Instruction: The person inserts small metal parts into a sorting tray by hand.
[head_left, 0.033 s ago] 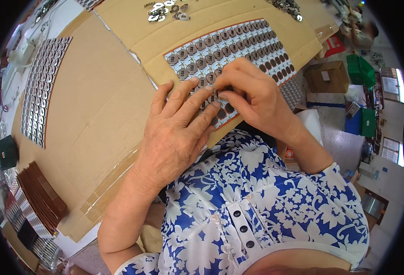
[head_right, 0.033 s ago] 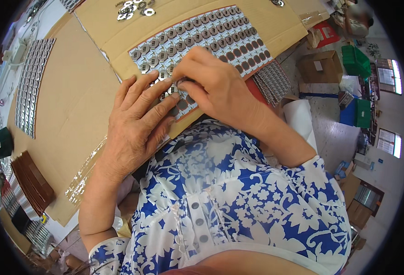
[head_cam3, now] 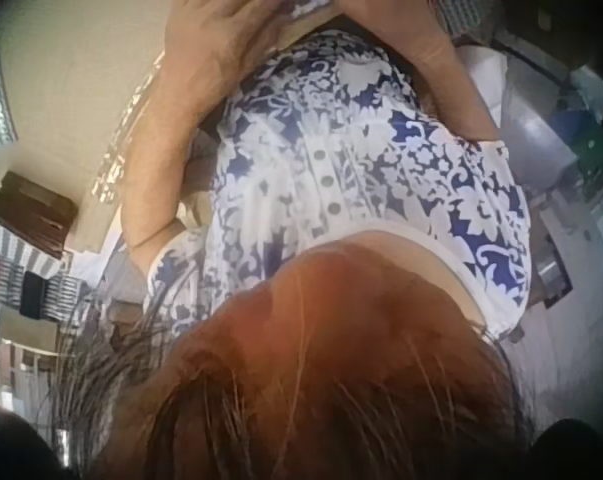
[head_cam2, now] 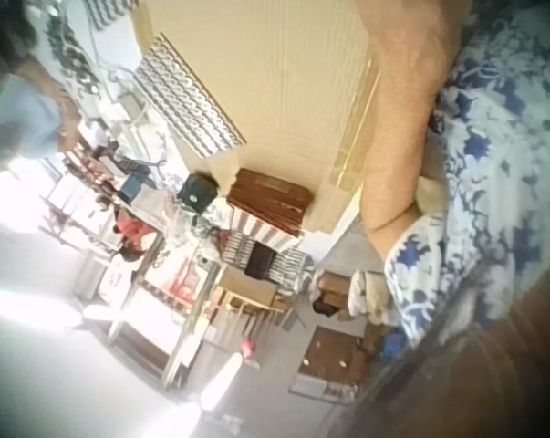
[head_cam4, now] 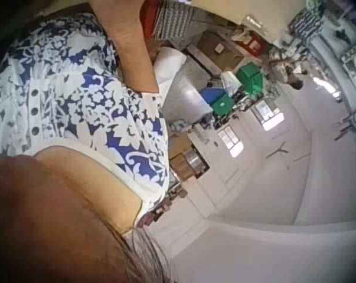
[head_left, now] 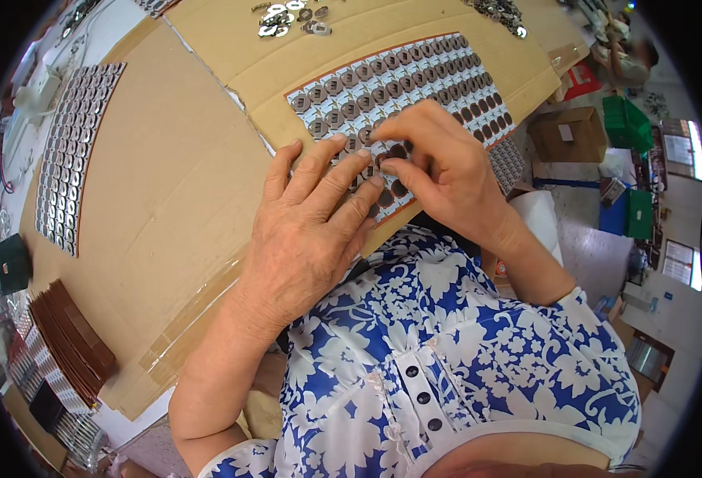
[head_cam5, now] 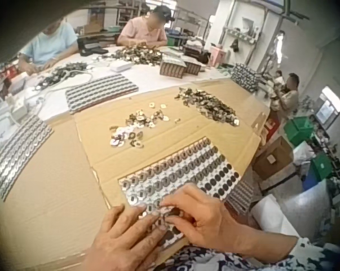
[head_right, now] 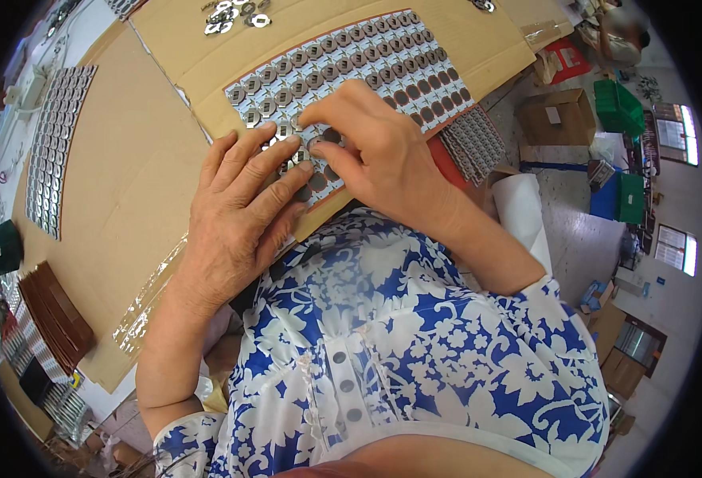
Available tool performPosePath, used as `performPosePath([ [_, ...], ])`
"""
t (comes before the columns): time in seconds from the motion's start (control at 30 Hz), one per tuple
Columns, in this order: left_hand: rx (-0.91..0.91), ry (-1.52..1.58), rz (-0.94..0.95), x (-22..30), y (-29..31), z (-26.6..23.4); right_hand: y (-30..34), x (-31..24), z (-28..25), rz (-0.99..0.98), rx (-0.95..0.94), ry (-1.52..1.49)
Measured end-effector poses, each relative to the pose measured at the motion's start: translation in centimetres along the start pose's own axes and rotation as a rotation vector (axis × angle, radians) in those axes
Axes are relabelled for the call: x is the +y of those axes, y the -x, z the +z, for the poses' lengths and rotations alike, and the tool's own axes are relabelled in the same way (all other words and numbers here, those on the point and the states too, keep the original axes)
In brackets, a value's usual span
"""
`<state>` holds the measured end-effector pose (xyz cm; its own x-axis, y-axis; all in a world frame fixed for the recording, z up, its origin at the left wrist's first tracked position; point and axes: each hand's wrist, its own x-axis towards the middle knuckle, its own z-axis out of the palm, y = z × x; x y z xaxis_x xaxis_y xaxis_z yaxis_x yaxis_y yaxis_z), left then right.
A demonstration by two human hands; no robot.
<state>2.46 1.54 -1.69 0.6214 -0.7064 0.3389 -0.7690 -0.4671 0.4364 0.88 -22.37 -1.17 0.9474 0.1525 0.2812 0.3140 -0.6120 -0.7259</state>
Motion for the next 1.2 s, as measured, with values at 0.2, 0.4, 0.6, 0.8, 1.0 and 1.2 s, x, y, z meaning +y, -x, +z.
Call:
performPosePath([
  [0.2, 0.018, -0.041, 0.031, 0.0, 0.0, 0.3, 1.3, 1.0, 1.1, -0.031, 0.121, 0.015],
  [0.4, -0.019, -0.064, 0.025, 0.0, 0.0, 0.1, 0.4, 2.3, 0.2, -0.133, -0.016, 0.033],
  [0.6, -0.031, -0.106, 0.009, 0.7, 0.3, -0.2, -0.2, 2.6, -0.3, -0.207, -0.063, -0.025],
  [0.8, 0.031, -0.177, 0.036, 1.1, -0.1, 1.0, -3.4, 4.0, -2.0, -0.172, 0.03, -0.156],
  [1.0, 0.018, -0.136, 0.008, 1.6, -0.5, -0.1, -13.7, 6.1, -2.3, -0.274, 0.112, 0.024],
  [1.2, -0.04, -0.169, 0.007, 2.0, -1.1, -0.4, -16.8, 7.6, 0.5, -0.565, 0.142, 0.272],
])
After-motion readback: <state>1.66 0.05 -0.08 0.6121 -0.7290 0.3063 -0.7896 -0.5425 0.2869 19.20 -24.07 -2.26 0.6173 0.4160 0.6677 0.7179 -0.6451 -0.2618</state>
